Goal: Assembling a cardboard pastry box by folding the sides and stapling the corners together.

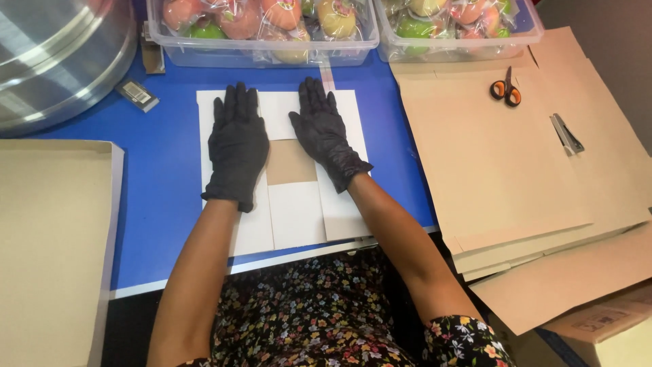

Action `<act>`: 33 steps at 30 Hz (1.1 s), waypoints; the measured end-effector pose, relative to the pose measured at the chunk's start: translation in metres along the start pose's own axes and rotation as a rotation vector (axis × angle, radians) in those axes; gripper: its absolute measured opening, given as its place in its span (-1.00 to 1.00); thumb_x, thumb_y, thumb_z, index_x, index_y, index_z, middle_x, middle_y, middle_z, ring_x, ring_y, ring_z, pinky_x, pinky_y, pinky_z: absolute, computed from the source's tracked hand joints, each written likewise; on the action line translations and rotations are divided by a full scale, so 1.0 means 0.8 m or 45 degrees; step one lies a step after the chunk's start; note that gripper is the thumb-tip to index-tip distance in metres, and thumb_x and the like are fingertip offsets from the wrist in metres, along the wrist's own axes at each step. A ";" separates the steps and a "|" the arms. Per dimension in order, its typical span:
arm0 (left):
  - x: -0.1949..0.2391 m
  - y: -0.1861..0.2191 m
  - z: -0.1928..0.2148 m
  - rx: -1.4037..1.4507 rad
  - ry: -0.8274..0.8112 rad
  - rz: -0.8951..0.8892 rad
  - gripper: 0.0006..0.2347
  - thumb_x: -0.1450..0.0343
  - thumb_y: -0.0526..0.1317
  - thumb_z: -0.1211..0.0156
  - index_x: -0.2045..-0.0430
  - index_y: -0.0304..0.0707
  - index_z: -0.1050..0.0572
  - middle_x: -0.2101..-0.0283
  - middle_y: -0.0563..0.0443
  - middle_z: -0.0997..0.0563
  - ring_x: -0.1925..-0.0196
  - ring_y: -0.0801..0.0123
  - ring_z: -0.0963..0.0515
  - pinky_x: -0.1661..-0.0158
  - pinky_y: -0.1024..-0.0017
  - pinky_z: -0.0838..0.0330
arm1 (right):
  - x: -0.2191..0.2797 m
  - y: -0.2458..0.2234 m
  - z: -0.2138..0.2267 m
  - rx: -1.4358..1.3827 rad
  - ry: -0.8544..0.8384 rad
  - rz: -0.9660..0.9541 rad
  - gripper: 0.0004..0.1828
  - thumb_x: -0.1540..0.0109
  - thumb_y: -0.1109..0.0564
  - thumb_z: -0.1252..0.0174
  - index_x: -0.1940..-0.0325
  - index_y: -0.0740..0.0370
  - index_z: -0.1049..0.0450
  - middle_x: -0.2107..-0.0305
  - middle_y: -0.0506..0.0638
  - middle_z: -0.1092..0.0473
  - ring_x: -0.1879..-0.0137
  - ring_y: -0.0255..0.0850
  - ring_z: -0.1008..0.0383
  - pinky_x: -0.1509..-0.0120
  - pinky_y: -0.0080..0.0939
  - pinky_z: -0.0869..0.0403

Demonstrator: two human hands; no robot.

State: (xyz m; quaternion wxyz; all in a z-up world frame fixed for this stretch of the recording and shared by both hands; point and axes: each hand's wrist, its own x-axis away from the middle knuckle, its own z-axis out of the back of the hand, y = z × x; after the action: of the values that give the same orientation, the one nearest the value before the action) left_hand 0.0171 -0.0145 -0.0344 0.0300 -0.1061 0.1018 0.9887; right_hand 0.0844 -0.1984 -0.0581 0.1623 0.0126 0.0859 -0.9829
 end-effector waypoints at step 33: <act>0.034 0.024 0.050 0.020 -0.151 -0.183 -0.45 -0.62 -0.05 0.23 -0.54 -0.03 0.16 -0.56 -0.06 -0.01 -0.54 0.19 -0.07 -0.40 0.20 -0.16 | 0.045 0.005 0.028 -0.792 0.227 0.518 -0.37 -0.39 -0.16 0.04 -0.51 0.08 -0.21 -0.41 0.14 -0.22 -0.60 -0.08 -0.05 -0.69 -0.02 0.02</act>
State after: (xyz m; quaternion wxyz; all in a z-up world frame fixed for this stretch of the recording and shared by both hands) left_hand -0.0190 -0.0242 0.0015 0.1078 -0.0541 0.0996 0.9877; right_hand 0.0517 -0.2171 -0.0386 0.3422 0.0650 0.3898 -0.8525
